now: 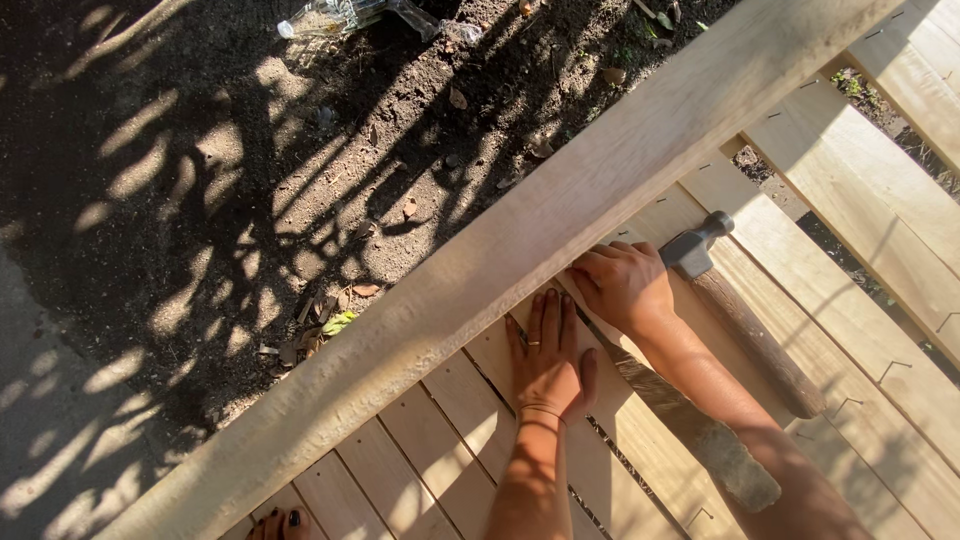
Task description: The person hammers nails into wooden slats of a large wooden frame structure outdoors, using a small wood block to hold or align pieces while driving nails with a hammer. They press slats flat with one hand and hammer with the other, working along the slat rows.
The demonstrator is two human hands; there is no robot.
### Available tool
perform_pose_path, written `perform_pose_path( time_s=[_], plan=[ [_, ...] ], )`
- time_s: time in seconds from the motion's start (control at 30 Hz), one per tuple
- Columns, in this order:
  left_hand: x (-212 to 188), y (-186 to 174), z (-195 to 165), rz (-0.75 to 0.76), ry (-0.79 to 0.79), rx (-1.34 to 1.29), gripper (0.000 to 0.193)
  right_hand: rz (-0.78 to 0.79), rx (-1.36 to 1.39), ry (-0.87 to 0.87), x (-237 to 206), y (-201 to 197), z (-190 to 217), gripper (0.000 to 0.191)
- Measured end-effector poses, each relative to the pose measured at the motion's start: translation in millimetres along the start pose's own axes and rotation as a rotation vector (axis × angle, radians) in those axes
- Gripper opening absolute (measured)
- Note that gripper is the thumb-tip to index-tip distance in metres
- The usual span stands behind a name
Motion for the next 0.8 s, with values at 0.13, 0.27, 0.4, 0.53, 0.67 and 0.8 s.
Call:
perform_pose_path(
  time_s=[0.13, 0.27, 0.4, 0.53, 0.67, 0.8],
  plan=[
    [1.9, -0.9, 0.0, -0.02, 0.008, 0.028, 0.085, 0.002, -0.01, -0.02, 1.7, 0.1, 0.7, 0.013],
    [2.6, 0.2, 0.4, 0.027, -0.01, 0.013, 0.086, 0.038, -0.026, -0.005, 2.1, 5.6, -0.3, 0.011],
    [1.1, -1.2, -0.5, 0.024, -0.006, 0.013, 0.086, 0.016, -0.017, -0.039, 4.4, 3.5, 0.6, 0.012],
    [0.3, 2.9, -0.2, 0.021, 0.003, 0.021, 0.084, -0.098, 0.186, 0.15, -10.1, -29.5, -18.9, 0.038],
    [0.4, 12.9, 3.0, -0.03, -0.012, 0.031, 0.082, -0.307, -0.043, 0.347, -72.6, -85.9, -53.8, 0.047],
    [-1.2, 22.9, 6.0, -0.04, -0.014, 0.037, 0.078, -0.062, -0.324, 0.525, -130.4, -70.6, -72.6, 0.055]
  ],
)
Point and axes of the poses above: each hand's wrist, its own x-axis towards the middle knuckle, its own y-axis out of the palm, z = x × y, the point moved 4 cm from there along x, towards the middle knuckle
